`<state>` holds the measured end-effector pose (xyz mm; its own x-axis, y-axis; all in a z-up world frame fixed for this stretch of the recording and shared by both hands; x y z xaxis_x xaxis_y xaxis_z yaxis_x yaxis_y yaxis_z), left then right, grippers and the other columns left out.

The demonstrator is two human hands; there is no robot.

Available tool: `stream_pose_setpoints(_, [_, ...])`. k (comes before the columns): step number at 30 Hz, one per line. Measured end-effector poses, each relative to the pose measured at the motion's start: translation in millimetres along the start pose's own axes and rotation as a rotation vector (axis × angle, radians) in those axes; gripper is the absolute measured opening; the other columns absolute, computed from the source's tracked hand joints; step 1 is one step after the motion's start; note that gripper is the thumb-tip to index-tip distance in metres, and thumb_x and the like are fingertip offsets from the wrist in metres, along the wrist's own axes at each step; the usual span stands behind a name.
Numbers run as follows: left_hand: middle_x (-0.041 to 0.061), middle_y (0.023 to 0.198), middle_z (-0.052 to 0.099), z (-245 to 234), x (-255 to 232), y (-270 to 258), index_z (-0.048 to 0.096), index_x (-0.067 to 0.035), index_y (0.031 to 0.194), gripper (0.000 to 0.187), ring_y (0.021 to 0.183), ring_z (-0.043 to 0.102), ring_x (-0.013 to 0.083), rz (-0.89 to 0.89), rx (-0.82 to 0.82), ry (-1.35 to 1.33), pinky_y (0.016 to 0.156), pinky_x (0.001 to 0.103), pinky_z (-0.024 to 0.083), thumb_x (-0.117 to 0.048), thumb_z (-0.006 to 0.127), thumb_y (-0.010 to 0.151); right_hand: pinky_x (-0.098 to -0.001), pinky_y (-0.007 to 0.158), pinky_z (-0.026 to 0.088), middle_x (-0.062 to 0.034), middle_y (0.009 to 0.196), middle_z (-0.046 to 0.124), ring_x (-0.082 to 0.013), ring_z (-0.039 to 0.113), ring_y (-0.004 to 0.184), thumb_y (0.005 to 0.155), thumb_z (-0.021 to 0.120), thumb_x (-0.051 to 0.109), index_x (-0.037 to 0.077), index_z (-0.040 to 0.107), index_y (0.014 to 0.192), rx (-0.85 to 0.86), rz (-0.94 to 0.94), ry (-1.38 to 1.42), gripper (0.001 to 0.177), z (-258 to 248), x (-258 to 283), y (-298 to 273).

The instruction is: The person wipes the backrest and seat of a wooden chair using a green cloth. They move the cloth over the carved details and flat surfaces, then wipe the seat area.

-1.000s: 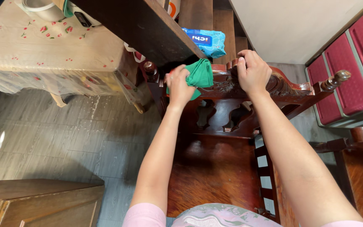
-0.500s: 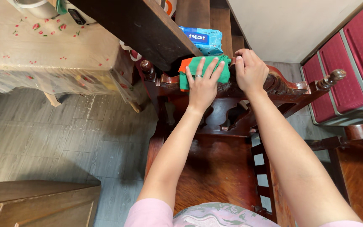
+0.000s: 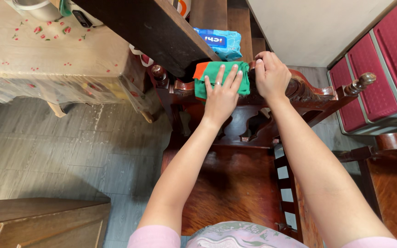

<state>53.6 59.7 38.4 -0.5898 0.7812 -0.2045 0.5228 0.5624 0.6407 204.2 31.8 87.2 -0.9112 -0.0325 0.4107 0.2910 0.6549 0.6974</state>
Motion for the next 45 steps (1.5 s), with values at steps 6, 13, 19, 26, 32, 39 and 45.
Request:
stream_pose_setpoints(6, [0.003,0.150,0.052,30,10,36,0.058,-0.014,0.140,0.049,0.142,0.044,0.0355,-0.180,0.195,0.016,0.103,0.083,0.032,-0.023,0.068,0.092,-0.0446,0.075,0.051,-0.0072,0.101,0.071,-0.0338,0.068,0.089,0.103,0.055,0.021,0.012,0.068,0.102,0.001,-0.021,0.004,0.016,-3,2,0])
stream_pose_setpoints(13, [0.007,0.150,0.053,13,-4,15,0.059,-0.011,0.137,0.048,0.143,0.046,0.0351,-0.119,-0.020,0.021,0.104,0.082,0.031,-0.018,0.066,0.089,-0.0448,0.074,0.051,-0.0073,0.099,0.071,-0.0333,0.068,0.087,0.103,0.055,0.021,0.012,0.068,0.102,-0.005,-0.014,0.000,0.016,-1,1,1])
stream_pose_setpoints(19, [0.005,0.149,0.051,15,2,29,0.057,-0.014,0.138,0.055,0.142,0.044,0.0336,-0.196,0.117,-0.005,0.102,0.085,0.027,-0.024,0.070,0.085,-0.0447,0.071,0.050,-0.0075,0.098,0.071,-0.0338,0.068,0.084,0.103,0.056,0.021,0.012,0.068,0.101,0.014,0.001,-0.021,0.015,0,2,0])
stream_pose_setpoints(26, [0.002,0.151,0.050,2,1,19,0.052,-0.026,0.145,0.064,0.144,0.043,0.0306,-0.137,0.029,-0.024,0.104,0.085,0.024,-0.030,0.074,0.085,-0.0451,0.073,0.051,-0.0081,0.097,0.070,-0.0339,0.068,0.086,0.104,0.056,0.021,0.012,0.068,0.102,-0.001,-0.028,-0.009,0.016,-3,3,0])
stream_pose_setpoints(32, [0.003,0.144,0.051,12,26,16,0.052,-0.039,0.142,0.058,0.140,0.044,0.0321,-0.178,0.071,-0.057,0.100,0.082,0.026,-0.043,0.071,0.088,-0.0448,0.071,0.050,-0.0085,0.097,0.070,-0.0339,0.067,0.087,0.107,0.057,0.025,0.011,0.068,0.103,-0.013,-0.043,-0.022,0.018,-4,4,-3])
stream_pose_setpoints(39, [0.007,0.135,0.055,29,95,-12,0.051,-0.035,0.148,0.049,0.132,0.049,0.0296,-0.318,0.115,-0.150,0.113,0.075,0.019,-0.039,0.063,0.101,-0.0447,0.071,0.049,-0.0079,0.098,0.069,-0.0333,0.067,0.087,0.109,0.056,0.026,0.012,0.068,0.104,-0.009,-0.063,-0.050,0.020,-4,3,-2])
stream_pose_setpoints(45, [0.005,0.130,0.058,35,107,-27,0.052,-0.034,0.148,0.041,0.133,0.050,0.0292,-0.324,-0.017,-0.205,0.125,0.065,0.020,-0.033,0.056,0.107,-0.0459,0.073,0.049,-0.0082,0.097,0.069,-0.0340,0.067,0.087,0.109,0.052,0.026,0.011,0.067,0.102,-0.034,-0.044,-0.045,0.022,-1,1,-3])
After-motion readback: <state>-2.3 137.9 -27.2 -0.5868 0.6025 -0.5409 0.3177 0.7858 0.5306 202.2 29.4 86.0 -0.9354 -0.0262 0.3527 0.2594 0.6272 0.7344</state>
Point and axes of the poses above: each hand's wrist, its own y-axis towards the middle knuckle, its own z-axis out of the palm, x = y × z, the point moved 7 cm from there along y, towards the middle knuckle
